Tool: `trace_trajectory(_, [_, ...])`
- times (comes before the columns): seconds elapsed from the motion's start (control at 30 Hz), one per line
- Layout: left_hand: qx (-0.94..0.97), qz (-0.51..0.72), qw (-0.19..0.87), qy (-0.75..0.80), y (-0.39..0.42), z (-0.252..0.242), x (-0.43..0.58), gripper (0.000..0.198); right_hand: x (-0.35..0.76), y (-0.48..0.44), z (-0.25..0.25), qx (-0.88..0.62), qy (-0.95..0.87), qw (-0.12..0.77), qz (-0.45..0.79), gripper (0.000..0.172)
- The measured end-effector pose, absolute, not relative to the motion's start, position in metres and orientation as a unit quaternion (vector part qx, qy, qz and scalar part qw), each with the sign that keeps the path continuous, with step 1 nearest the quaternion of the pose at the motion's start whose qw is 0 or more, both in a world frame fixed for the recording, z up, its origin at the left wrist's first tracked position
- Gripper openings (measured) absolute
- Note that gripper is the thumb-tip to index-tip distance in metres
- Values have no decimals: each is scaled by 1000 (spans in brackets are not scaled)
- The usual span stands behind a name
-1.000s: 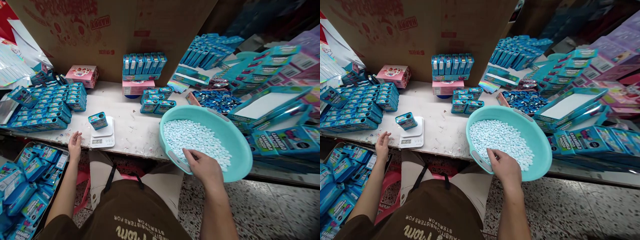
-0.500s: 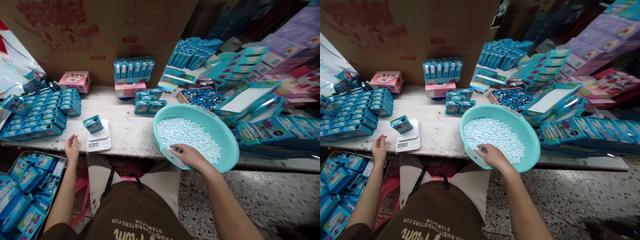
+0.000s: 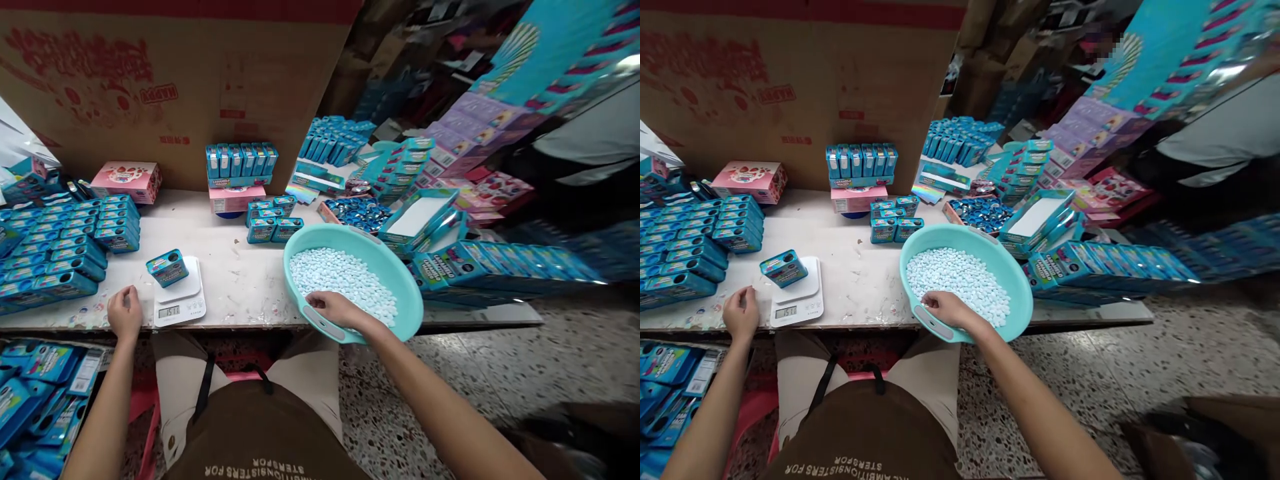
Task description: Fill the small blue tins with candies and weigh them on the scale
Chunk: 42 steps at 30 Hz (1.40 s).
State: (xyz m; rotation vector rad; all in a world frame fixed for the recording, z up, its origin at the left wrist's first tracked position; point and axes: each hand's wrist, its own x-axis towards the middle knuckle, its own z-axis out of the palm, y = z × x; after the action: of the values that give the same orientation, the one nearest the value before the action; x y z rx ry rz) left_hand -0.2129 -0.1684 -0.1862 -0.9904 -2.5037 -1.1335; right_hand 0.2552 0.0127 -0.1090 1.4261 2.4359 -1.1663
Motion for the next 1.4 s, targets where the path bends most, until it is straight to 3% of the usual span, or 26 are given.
trace_trajectory(0.37, [-332, -375, 141, -854, -167, -191, -215, 33, 257, 27, -116, 480, 718, -21, -503, 17])
trace_trajectory(0.67, [-327, -382, 133, -854, -166, -186, -213, 31, 266, 36, -109, 529, 530, -148, -646, 37])
trace_trajectory(0.97, [-329, -384, 149, -850, -166, -193, -212, 33, 246, 54, -76, 492, 448, -219, -714, 34])
trace_trajectory(1.23, [-332, -417, 142, -834, -173, -194, -206, 28, 93, 73, -19, 363, 529, -175, -747, 23])
trace_trajectory(1.4, [-320, -438, 143, -828, -175, -199, -204, 26, -13, 54, -21, 299, 570, -54, -764, 16])
